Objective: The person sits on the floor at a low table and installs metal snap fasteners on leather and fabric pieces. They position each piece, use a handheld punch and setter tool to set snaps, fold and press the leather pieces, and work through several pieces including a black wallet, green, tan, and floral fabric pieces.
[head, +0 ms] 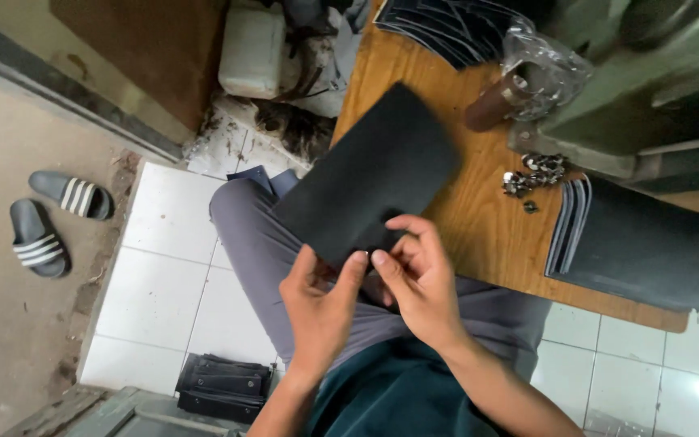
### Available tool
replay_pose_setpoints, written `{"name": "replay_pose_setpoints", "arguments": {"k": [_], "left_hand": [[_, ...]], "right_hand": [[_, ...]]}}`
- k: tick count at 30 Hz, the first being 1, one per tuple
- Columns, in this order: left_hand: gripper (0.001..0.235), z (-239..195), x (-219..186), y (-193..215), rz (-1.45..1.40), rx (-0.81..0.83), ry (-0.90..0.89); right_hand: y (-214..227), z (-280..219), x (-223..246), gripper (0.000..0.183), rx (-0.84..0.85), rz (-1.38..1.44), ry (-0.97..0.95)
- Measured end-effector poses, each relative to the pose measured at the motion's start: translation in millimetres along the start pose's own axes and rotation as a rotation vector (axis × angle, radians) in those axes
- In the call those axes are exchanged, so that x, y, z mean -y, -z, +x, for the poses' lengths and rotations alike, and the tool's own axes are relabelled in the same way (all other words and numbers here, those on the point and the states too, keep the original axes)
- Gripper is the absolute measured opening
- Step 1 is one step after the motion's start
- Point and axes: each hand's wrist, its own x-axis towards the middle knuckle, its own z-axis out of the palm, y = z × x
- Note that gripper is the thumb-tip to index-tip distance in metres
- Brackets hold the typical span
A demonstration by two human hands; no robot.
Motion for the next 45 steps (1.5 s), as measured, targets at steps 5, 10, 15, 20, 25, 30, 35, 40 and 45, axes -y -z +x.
{"name": "replay_pose_setpoints", "arguments": {"k": [5,10,15,20,25,30,35,40,45], "left_hand": [[0.011,16,11,26,0.045,0.047,-0.027],[0.019,28,13,51,0.167,0.083,-0.009],[0.028,32,21,55,0.122,0.041,0.048],[0.044,31,21,55,-0.152,0.047,0.140],[0.042,27,27,51,-0.255,-0.002,0.177],[0.040,25,29,49,-0.256,0.000,0.168],[0.043,26,32,48,-0.204,-0.043,0.206],[0.040,25,33,47,-0.177,-0.064,0.211],[0.035,26,37,47,-0.230,-0.051,0.215]], "right_hand": [[39,2,18,0.024,-0.125,-0.673,0.215],[95,14,44,0.022,-0.527,-1.373,0.370],[108,22,39,0.013,-0.508,-1.470,0.232],[104,23,39,0.010,-0.441,-1.322,0.325],[81,21,50,0.014,-0.274,-1.152,0.380],[90,23,48,0.032,-0.266,-1.084,0.337],[94,23,54,0.021,-0.211,-1.096,0.294],[100,28,51,0.012,-0.184,-1.047,0.265],[105,32,47,0.012,-0.184,-1.027,0.254]]}}
